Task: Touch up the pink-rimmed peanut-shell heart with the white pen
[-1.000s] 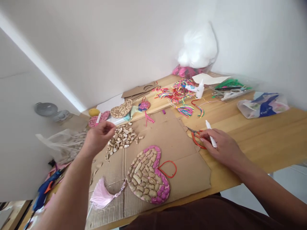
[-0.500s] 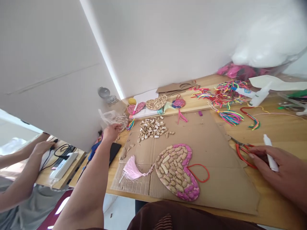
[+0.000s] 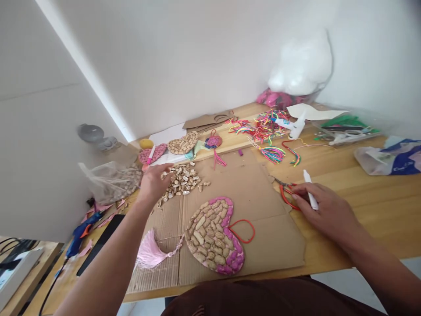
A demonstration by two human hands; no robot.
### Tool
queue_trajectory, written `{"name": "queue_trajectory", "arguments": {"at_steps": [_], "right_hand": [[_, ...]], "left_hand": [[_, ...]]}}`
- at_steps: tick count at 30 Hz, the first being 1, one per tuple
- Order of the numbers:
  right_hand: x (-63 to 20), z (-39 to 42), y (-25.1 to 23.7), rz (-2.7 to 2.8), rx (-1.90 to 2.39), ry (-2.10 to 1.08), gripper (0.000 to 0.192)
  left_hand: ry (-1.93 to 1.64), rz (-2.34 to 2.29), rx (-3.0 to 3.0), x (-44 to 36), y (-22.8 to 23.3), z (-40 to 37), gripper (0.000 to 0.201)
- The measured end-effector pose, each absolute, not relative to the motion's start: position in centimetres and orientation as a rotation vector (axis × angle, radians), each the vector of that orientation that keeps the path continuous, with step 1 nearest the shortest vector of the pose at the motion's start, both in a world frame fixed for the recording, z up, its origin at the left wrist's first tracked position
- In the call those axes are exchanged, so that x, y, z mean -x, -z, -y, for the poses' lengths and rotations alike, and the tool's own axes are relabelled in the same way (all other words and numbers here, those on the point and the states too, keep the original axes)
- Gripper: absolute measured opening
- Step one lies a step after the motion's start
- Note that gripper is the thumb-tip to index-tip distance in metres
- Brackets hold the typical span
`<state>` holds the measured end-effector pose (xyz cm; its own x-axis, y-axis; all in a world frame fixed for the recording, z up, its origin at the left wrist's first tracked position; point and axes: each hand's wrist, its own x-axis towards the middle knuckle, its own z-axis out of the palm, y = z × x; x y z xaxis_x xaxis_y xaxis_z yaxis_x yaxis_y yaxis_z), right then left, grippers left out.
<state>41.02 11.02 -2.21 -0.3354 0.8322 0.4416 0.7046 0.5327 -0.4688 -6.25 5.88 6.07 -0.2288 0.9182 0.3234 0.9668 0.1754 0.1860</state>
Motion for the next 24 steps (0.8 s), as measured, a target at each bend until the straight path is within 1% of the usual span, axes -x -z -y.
{"name": "queue_trajectory", "arguments": {"at_steps": [2,5,8,12,17,20,24], "right_hand": [[-41.2,-11.0,2.4,2.124,1.235,-0.251,0.016],[-41.3,-11.0,2.5,2.131,1.23,-0.242,0.014],[-41.3,-10.9,2.5,2.145,1.221,-0.255,0.013],[-41.2,-10.9,2.4,2.151,1.222,-0.274,0.013],[-41.2,-10.9,2.3,2.146,1.247,-0.316,0.017],[-41.2,-10.8,2.3,2.132,1.256,-0.351,0.018],[-41.3,-10.8,2.3,2.125,1.259,-0.372,0.019]], "left_hand": [[0.499,2.157,2.137,2.2,-5.7,-8.1,0.018],[0.379,1.968,2.449,-3.1,-4.9,-10.9,0.01],[0.273,1.854,2.582,-6.4,-4.0,-13.0,0.006],[0.2,1.887,2.539,-7.7,-3.3,-15.4,0.02],[0.165,2.118,2.34,-6.8,-2.9,-18.7,0.034],[0.114,2.223,2.237,-5.9,-2.7,-19.9,0.035],[0.036,2.254,2.136,-5.1,-2.5,-20.0,0.036]]}}
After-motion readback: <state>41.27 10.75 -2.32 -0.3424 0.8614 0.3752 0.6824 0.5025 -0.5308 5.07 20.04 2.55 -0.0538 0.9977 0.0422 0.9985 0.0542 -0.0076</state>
